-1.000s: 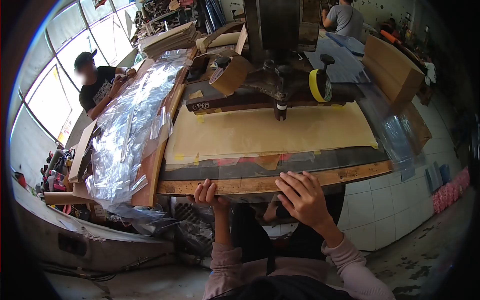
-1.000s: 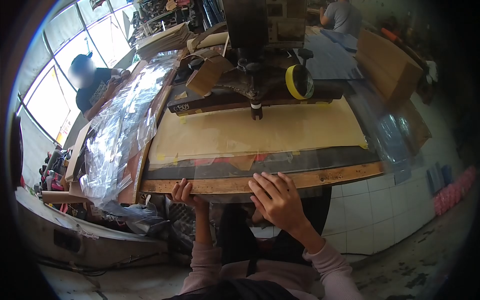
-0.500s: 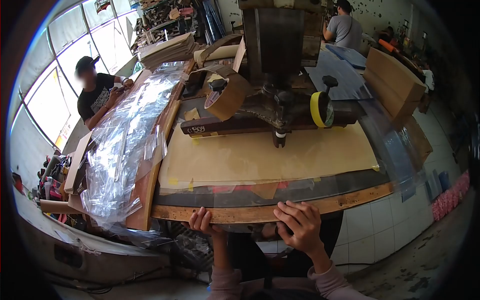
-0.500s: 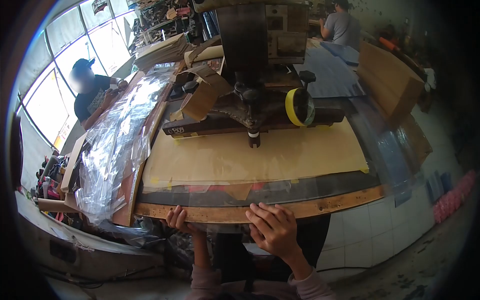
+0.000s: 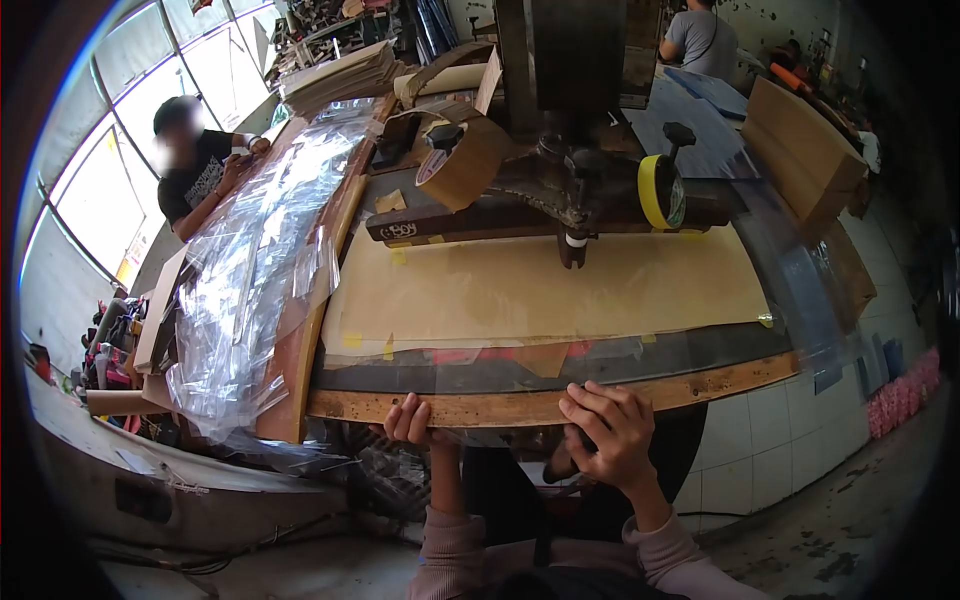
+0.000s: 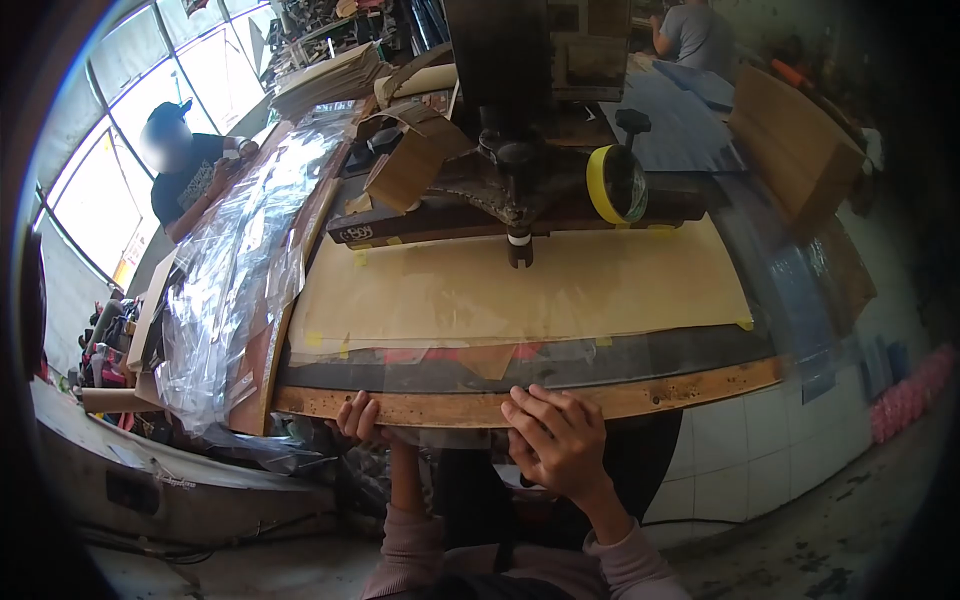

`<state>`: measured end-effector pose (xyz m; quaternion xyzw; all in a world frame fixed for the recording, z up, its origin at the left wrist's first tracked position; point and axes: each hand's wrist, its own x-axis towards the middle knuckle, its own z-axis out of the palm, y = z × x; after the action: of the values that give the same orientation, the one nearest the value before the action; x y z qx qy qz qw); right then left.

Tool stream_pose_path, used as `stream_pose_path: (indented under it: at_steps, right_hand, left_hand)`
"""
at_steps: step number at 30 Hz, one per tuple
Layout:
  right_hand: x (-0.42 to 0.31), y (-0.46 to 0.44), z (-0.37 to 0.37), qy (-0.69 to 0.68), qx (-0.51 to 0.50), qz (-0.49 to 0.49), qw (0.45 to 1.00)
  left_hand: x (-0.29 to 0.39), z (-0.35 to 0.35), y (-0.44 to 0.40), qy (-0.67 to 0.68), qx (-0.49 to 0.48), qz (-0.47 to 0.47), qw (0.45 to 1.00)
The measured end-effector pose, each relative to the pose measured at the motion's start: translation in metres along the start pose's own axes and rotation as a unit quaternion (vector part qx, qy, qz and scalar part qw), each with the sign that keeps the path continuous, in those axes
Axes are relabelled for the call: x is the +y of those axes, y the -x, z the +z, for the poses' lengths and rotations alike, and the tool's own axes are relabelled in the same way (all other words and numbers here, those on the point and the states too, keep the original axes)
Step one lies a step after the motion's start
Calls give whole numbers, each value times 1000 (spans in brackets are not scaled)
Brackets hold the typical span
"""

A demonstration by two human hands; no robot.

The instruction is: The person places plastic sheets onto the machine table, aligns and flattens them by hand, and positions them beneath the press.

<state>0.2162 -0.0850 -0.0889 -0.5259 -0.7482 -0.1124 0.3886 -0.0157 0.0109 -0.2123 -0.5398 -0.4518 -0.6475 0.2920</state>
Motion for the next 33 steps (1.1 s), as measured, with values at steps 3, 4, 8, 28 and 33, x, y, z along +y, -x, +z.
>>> stream_pose_path:
  at_steps: [3, 4, 8, 28, 33]
  right_hand:
    - [0, 0, -1, -2, -4, -6, 1000]
    - [0, -2, -3, -7, -8, -6, 1000]
    - [0, -8, -11, -16, -27, -20, 999]
    - [113, -108, -2, -96, -231, -110, 962]
    - [121, -107, 4, -96, -214, -81, 969]
  left_hand:
    - [5, 6, -10, 4, 15, 7, 1000]
    - [6, 7, -11, 7, 21, 9, 1000]
    - [10, 4, -17, 8, 12, 1, 1000]
    - [15, 94, -181, -4, -596, 157, 788]
    - [17, 119, -184, -26, -594, 220, 773]
